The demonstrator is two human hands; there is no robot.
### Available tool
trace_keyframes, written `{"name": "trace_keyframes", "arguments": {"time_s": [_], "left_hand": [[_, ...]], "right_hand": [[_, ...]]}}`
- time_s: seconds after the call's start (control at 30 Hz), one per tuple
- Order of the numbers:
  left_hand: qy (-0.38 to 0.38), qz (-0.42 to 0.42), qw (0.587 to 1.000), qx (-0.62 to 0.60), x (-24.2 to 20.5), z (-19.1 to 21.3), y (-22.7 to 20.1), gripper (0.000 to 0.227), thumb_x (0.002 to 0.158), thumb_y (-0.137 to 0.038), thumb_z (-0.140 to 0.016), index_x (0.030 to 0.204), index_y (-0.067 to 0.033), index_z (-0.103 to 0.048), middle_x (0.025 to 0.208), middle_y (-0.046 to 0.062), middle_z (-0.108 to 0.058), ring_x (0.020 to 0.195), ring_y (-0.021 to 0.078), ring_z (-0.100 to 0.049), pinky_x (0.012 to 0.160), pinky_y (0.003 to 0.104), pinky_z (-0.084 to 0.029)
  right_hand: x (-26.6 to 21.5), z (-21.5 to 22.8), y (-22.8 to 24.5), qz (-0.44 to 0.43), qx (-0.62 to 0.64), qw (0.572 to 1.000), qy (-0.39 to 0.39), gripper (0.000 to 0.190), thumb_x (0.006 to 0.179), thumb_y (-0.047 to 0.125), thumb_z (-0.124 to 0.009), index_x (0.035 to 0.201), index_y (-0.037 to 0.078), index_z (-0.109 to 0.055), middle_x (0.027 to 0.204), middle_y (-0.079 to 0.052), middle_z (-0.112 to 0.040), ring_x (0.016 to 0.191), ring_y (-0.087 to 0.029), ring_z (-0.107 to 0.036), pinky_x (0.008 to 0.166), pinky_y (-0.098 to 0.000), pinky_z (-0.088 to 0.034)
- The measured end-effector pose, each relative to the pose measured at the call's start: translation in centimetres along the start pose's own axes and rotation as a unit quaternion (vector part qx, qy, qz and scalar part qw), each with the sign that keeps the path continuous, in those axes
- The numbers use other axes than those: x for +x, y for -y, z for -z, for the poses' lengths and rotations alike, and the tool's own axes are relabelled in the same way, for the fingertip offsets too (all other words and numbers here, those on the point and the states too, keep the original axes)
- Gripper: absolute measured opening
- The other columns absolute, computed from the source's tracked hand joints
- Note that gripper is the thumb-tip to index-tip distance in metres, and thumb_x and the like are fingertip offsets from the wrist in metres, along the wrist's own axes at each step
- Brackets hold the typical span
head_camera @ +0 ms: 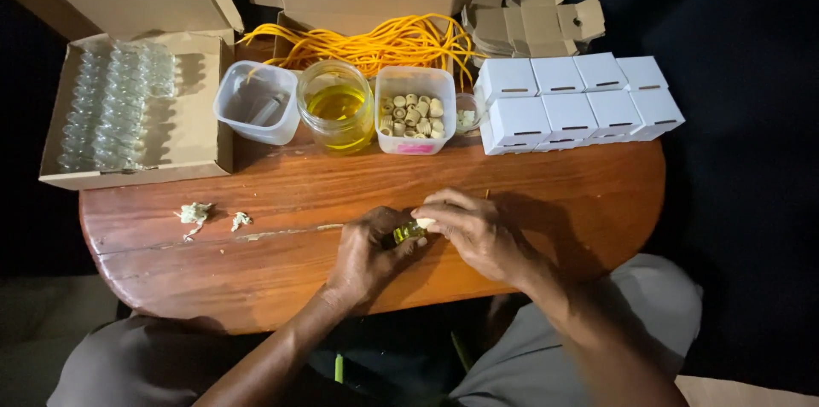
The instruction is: Filling small perfume bottles with liquid using a syringe and attaching caps and decorative strings.
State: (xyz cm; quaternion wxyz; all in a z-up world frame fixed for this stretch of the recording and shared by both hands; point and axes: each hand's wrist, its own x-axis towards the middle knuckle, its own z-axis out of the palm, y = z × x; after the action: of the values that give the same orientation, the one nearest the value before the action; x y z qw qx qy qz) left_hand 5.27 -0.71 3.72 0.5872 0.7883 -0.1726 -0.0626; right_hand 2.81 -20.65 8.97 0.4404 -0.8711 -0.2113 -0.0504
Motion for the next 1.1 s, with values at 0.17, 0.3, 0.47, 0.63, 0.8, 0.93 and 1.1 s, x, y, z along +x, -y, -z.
{"name": "trace_keyframes", "arguments": {"time_s": [0.17, 0.3, 0.47, 0.63, 0.8, 0.93, 1.1], "left_hand": [[0.012, -0.007, 1.000, -0.010, 0.1, -0.1, 0.3, 0.022, 0.076, -0.015, -0.083, 0.097, -0.0087, -0.079, 0.079, 0.016, -0.073, 0.074, 0.0327, -0.074, 0.060, 0.042, -0.058], [0.027, -0.044, 0.999, 0.010, 0.2, -0.1, 0.8, 0.024, 0.076, -0.020, -0.086, 0.097, -0.0108, -0.080, 0.080, 0.015, -0.074, 0.074, 0.0344, -0.074, 0.060, 0.042, -0.058], [0.041, -0.052, 0.997, 0.031, 0.1, -0.1, -1.4, 0.025, 0.079, -0.022, -0.085, 0.101, -0.0113, -0.080, 0.082, 0.014, -0.074, 0.076, 0.0355, -0.074, 0.062, 0.042, -0.058], [0.066, -0.052, 0.995, 0.048, 0.2, 0.1, -0.7, 0.026, 0.081, -0.024, -0.082, 0.100, -0.0073, -0.078, 0.087, 0.010, -0.076, 0.073, 0.0272, -0.071, 0.063, 0.038, -0.056], [0.084, -0.058, 0.991, 0.082, 0.4, 0.2, -1.6, 0.029, 0.081, -0.018, -0.080, 0.106, -0.0028, -0.077, 0.088, 0.007, -0.076, 0.061, 0.0182, -0.065, 0.056, 0.032, -0.055], [0.088, -0.041, 0.994, 0.059, 0.4, 0.3, -1.7, 0.035, 0.078, -0.017, -0.083, 0.108, -0.0010, -0.075, 0.087, 0.008, -0.076, 0.060, 0.0152, -0.064, 0.052, 0.029, -0.054], [0.093, -0.010, 0.994, 0.052, 0.3, 0.2, -1.8, 0.025, 0.081, -0.018, -0.082, 0.099, -0.0013, -0.076, 0.080, 0.005, -0.072, 0.055, 0.0133, -0.057, 0.049, 0.028, -0.048]], "right_hand": [[0.1, 0.2, 0.1, 0.047, -0.061, 0.997, 0.030, 0.020, 0.098, 0.000, -0.061, 0.111, 0.005, -0.075, 0.101, -0.018, -0.070, 0.083, -0.038, -0.074, 0.072, -0.0423, -0.061], [-1.5, -2.6, -4.5, 0.045, -0.051, 0.998, 0.009, 0.013, 0.101, 0.004, -0.059, 0.110, 0.005, -0.068, 0.096, -0.018, -0.065, 0.079, -0.041, -0.071, 0.071, -0.0476, -0.060], [-0.7, 0.0, -1.2, -0.006, -0.084, 0.995, 0.046, 0.030, 0.107, 0.030, -0.053, 0.091, 0.006, -0.061, 0.075, -0.011, -0.056, 0.064, -0.034, -0.066, 0.058, -0.0395, -0.052], [-1.0, -0.6, -1.6, 0.045, -0.020, 0.998, 0.041, 0.036, 0.094, 0.011, -0.064, 0.127, 0.000, -0.058, 0.102, -0.019, -0.062, 0.085, -0.036, -0.064, 0.074, -0.0453, -0.054], [-1.7, -2.8, -4.5, 0.059, -0.134, 0.989, -0.010, 0.034, 0.093, 0.014, -0.076, 0.073, 0.007, -0.050, 0.062, -0.001, -0.047, 0.050, -0.012, -0.042, 0.040, -0.0286, -0.035], [-1.4, -1.6, -3.5, 0.040, -0.085, 0.995, 0.029, 0.031, 0.095, 0.033, -0.065, 0.108, 0.005, -0.058, 0.088, -0.005, -0.058, 0.066, -0.016, -0.054, 0.056, -0.0291, -0.047], [-1.9, -2.7, -4.9, 0.093, -0.142, 0.985, 0.031, 0.009, 0.097, 0.006, -0.066, 0.092, 0.004, -0.060, 0.082, -0.003, -0.055, 0.060, -0.012, -0.051, 0.047, -0.0246, -0.046]]}}
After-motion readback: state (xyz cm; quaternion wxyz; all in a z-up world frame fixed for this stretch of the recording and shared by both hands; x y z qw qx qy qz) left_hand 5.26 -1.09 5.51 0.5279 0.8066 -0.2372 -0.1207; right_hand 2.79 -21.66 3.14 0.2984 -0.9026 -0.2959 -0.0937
